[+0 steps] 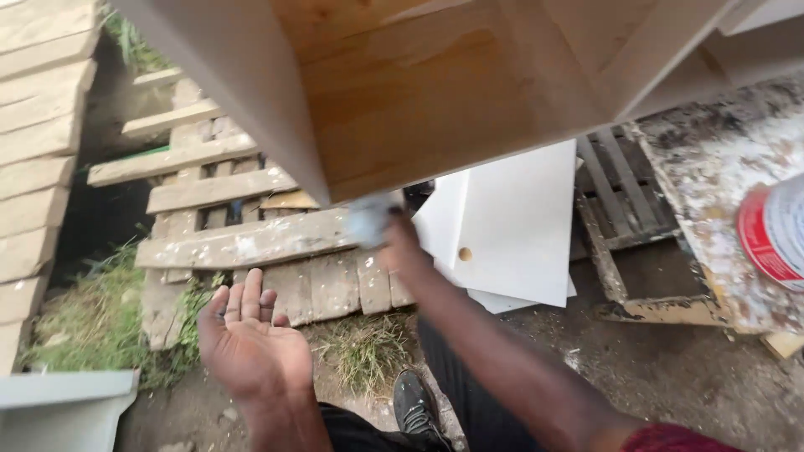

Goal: The person applies white paint to a wooden cabinet using a cloth. They dip the cloth into a paint bucket and wipe the exterior surfaces, then move to paint the interior shelves and sides of the cabinet.

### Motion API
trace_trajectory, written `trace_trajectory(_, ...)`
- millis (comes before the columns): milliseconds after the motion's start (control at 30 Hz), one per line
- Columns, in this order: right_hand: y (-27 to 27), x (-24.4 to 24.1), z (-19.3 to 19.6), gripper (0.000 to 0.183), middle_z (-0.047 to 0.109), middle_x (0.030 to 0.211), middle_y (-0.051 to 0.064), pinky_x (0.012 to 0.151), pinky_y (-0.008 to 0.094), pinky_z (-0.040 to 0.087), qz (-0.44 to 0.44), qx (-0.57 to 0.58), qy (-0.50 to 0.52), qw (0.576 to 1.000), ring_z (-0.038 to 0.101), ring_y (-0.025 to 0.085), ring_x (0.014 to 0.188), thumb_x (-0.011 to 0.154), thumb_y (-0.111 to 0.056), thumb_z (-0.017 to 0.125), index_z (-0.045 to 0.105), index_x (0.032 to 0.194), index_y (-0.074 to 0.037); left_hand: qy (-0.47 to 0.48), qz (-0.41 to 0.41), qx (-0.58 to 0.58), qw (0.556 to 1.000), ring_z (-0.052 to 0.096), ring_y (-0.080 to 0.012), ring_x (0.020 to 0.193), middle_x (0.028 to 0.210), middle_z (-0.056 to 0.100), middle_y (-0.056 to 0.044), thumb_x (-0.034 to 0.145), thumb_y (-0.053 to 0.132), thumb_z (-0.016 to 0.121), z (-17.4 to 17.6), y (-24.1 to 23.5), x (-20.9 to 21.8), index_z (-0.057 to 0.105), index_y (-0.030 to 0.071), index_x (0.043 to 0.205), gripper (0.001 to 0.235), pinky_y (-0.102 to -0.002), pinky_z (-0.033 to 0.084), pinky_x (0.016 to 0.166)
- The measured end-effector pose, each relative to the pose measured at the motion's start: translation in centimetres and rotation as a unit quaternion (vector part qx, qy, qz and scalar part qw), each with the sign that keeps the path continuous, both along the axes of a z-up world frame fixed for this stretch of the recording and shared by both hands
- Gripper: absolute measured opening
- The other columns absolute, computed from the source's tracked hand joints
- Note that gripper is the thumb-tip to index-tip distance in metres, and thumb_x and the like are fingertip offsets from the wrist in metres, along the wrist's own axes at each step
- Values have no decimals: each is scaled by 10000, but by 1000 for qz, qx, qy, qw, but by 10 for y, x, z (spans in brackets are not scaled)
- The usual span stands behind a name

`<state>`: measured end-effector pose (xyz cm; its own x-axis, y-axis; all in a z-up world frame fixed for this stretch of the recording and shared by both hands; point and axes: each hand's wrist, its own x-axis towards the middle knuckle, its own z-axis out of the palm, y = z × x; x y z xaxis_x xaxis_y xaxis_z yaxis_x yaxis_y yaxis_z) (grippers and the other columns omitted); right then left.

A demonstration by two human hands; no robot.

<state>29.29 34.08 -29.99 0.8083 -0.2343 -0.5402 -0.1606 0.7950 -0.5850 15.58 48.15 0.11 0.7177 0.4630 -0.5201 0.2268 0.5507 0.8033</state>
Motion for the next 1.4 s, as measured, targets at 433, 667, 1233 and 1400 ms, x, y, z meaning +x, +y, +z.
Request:
trace_trajectory(433, 50, -8, 80, 337, 642, 1258, 100, 854, 394, 514, 5, 134, 36, 990, 601, 312, 1136, 816, -164, 698, 641, 1148, -167, -22, -24, -14, 999, 538, -82, 864, 1439, 684, -136, 809, 339, 529, -9, 14, -3, 488, 52, 1489, 739, -181, 359, 672)
trace_trajectory(667, -104, -26, 171, 271, 635, 960, 84, 922, 393, 485, -122, -570, -258, 770, 602, 178, 996, 821, -80, 645, 692, 1088, -88, -159, -75, -22, 984, 488, -137, 954, 1490, 553, -196, 924, 383, 510, -37, 33, -3, 315, -41, 1485, 730, -278, 314, 782)
trace_trajectory(1233, -59, 7, 187, 252, 687, 1103, 92, 808, 549, 544, 257, -779, -336, 462, 674, 376, 1054, 917, -279, 632, 696, 1149, -204, -125, -121, -9, 985, 489, -131, 920, 1459, 630, -95, 919, 332, 564, -55, 8, 30, 516, 136, 1174, 325, -291, 307, 775)
trace_trajectory(1400, -126, -36, 206, 260, 675, 672, -108, 650, 269, 452, 299, -624, -29, 722, 672, 35, 633, 751, -502, 679, 584, 663, -276, -21, -118, 7, 993, 579, -120, 996, 1393, 707, -111, 871, 335, 444, -3, -19, 14, 477, 53, 1494, 685, -236, 401, 814)
